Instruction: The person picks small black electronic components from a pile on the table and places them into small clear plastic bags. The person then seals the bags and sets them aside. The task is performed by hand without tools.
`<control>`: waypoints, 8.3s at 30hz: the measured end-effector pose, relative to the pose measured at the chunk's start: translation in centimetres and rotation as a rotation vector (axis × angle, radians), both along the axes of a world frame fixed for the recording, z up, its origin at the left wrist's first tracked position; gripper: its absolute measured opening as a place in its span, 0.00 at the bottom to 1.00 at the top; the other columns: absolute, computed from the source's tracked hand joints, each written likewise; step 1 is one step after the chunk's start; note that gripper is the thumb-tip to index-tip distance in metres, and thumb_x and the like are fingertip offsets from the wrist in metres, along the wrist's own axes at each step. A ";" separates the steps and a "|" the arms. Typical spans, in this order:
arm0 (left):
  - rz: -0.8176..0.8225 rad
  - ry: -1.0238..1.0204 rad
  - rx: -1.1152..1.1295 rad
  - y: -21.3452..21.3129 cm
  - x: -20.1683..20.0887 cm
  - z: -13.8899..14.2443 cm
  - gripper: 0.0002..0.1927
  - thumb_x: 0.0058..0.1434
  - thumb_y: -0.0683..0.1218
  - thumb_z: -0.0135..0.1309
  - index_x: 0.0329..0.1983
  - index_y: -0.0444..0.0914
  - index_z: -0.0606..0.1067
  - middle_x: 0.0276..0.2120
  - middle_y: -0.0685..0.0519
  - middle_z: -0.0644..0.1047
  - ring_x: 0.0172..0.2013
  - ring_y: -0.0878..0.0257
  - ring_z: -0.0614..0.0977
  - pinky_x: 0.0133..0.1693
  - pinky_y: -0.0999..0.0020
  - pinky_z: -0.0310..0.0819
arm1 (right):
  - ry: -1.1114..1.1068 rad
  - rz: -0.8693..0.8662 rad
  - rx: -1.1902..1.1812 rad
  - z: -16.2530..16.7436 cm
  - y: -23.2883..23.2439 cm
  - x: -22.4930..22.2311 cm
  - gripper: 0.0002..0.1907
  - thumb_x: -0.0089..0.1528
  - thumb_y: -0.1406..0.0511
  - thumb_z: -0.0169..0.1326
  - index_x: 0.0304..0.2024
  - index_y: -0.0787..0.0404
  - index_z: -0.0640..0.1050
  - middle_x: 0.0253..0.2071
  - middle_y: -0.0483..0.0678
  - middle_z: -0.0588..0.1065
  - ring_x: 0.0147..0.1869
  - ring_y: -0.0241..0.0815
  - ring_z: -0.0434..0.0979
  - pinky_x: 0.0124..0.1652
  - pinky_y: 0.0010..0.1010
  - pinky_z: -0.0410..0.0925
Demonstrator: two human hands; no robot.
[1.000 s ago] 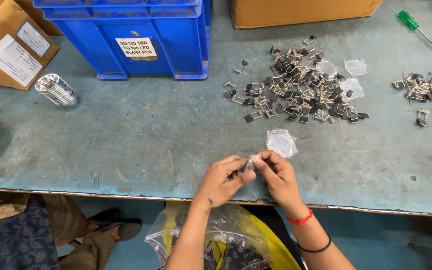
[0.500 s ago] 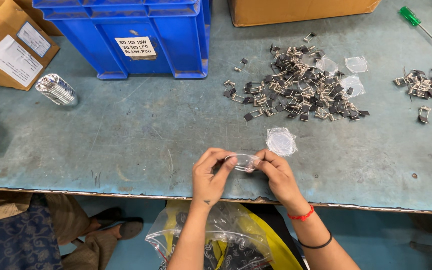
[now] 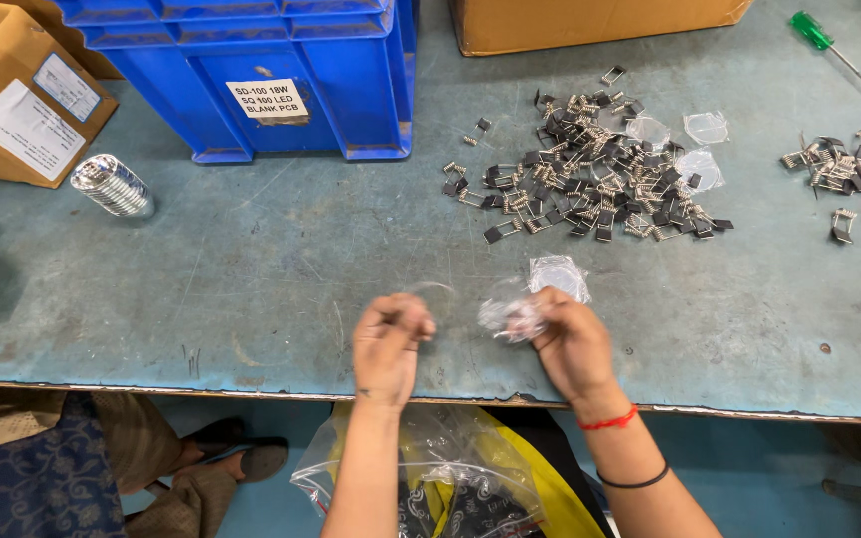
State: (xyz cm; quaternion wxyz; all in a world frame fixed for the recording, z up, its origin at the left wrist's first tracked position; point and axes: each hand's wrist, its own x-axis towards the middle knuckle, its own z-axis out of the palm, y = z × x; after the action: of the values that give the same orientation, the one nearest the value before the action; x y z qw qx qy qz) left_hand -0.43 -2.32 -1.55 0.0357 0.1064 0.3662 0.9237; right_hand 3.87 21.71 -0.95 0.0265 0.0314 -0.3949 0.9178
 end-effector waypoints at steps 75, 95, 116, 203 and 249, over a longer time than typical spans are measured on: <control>0.126 0.211 -1.085 -1.1 2.9 5.9 0.14 0.56 0.51 0.67 0.41 0.39 0.83 0.22 0.55 0.71 0.23 0.70 0.69 0.26 0.72 0.62 | 0.090 -0.442 0.666 1.3 -6.4 1.6 0.03 0.71 0.72 0.50 0.46 0.66 0.72 0.45 0.51 0.79 0.44 0.35 0.81 0.45 0.24 0.73; 0.132 0.253 -0.835 -0.2 1.9 5.3 0.07 0.58 0.42 0.64 0.38 0.35 0.84 0.29 0.59 0.80 0.21 0.76 0.65 0.23 0.76 0.56 | 0.203 -0.304 0.837 2.4 -6.1 1.3 0.09 0.60 0.76 0.60 0.44 0.69 0.79 0.46 0.46 0.76 0.45 0.32 0.79 0.43 0.22 0.73; 0.204 0.221 -0.943 1.0 2.2 5.3 0.07 0.57 0.43 0.65 0.37 0.35 0.84 0.26 0.57 0.80 0.21 0.74 0.68 0.24 0.76 0.61 | 0.370 -0.695 1.263 4.7 -7.2 2.5 0.07 0.56 0.73 0.64 0.37 0.64 0.81 0.40 0.47 0.75 0.39 0.39 0.75 0.39 0.27 0.69; 0.155 -0.150 0.034 -3.4 0.6 -0.6 0.11 0.70 0.47 0.55 0.31 0.39 0.73 0.33 0.51 0.78 0.25 0.67 0.74 0.22 0.76 0.58 | 0.019 0.514 0.449 -1.2 -6.6 16.6 0.05 0.60 0.75 0.54 0.28 0.67 0.74 0.33 0.53 0.75 0.36 0.44 0.74 0.35 0.30 0.69; -0.282 -0.396 0.427 -1.3 -6.0 1.2 0.24 0.70 0.59 0.48 0.54 0.35 0.73 0.51 0.43 0.78 0.49 0.50 0.80 0.46 0.56 0.76 | 0.012 -0.408 1.556 5.0 3.9 -0.2 0.33 0.52 0.55 0.68 0.57 0.59 0.76 0.57 0.49 0.72 0.53 0.45 0.74 0.45 0.33 0.72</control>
State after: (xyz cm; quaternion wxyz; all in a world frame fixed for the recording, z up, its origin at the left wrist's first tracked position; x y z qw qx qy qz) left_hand -6.39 -3.64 -0.32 0.2109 -0.0205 0.1315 0.9684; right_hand 3.66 25.60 4.04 0.1662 -0.0270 -0.9190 0.3565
